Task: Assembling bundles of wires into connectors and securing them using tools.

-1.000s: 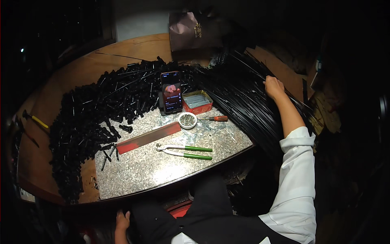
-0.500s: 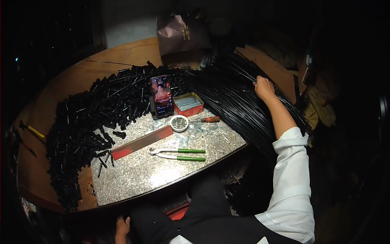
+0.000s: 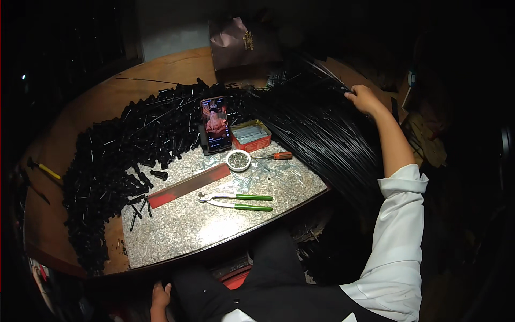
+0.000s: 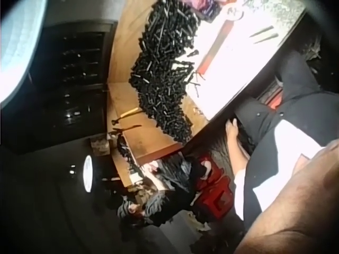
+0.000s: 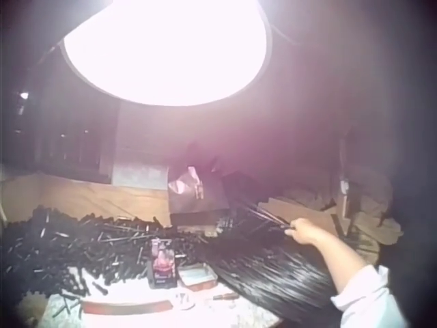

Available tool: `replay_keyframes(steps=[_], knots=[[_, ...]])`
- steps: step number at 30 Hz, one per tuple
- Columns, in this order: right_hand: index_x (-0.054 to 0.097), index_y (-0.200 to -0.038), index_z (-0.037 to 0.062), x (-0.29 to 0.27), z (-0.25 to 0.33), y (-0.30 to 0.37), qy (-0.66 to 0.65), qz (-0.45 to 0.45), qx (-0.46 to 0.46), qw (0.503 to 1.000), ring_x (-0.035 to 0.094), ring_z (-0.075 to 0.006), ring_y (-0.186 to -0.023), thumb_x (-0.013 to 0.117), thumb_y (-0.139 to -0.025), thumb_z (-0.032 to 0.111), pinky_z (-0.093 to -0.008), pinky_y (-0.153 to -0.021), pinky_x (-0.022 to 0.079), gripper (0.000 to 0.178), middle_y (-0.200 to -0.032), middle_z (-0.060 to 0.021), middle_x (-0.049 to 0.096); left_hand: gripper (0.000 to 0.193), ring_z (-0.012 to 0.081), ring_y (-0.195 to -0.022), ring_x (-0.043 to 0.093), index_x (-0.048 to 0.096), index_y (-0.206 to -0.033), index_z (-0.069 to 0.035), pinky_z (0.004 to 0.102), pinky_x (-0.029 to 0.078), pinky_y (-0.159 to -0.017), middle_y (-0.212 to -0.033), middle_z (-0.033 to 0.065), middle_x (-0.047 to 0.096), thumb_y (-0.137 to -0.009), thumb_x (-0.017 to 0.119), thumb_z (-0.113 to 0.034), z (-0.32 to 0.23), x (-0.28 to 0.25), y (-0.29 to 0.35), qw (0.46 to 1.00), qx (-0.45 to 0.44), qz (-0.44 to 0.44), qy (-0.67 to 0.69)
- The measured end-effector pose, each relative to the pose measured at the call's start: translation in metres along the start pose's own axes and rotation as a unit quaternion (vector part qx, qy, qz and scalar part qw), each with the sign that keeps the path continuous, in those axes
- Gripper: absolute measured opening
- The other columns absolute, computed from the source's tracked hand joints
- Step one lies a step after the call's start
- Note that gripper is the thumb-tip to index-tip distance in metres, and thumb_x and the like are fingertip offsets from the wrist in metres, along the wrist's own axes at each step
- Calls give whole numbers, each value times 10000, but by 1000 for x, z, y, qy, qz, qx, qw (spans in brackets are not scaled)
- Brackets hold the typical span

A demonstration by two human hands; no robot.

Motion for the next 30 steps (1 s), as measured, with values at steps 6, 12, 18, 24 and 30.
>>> replay_keyframes(steps=[6,12,18,24,30], knots=[[550,-1014,-53,-9,-17,-1,-27,-179,-56,982,592,-381,-955,554,-912,281,-442,-837,445,349,-1016,-247,609,515,429,-1142,496,492,-1207,100,420,403,-984,-1218,312,507,-871,597,-276,-14,0,-3,1000,15,8,8],[511,-960,-34,-52,22,14,-43,-169,-68,982,605,-322,-891,556,-904,302,-406,-774,458,343,-913,-202,607,438,441,-973,576,555,-1111,95,446,469,-858,-1026,307,596,-845,627,-246,-70,-40,16,992,110,-51,-21],[448,-852,15,-62,99,54,-103,-170,-148,969,538,-188,-685,698,-805,179,-338,-633,443,303,-760,-103,534,338,394,-776,629,606,-988,54,424,498,-710,-818,237,640,-774,703,-190,-206,-120,67,957,261,-104,78],[462,-910,7,-42,180,117,-198,-96,-259,941,494,-143,-668,734,-752,123,-309,-611,429,335,-732,-76,509,757,397,-1158,483,476,-1223,62,431,385,-975,-1240,242,510,-661,807,-321,-318,-191,96,861,443,-222,116],[477,-948,23,6,262,185,-295,35,-362,884,527,-134,-654,740,-750,81,-291,-618,463,335,-700,-55,526,1179,414,-1351,226,165,-1380,124,464,180,-1109,-1430,311,234,-608,795,-506,-403,-215,71,817,442,-349,121]])
Point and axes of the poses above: each hand's wrist, its own y-axis away from the middle knuckle, its own x-axis out of the palm, z = x × y, the point moved 8 cm from there along -y, towards the middle knuckle
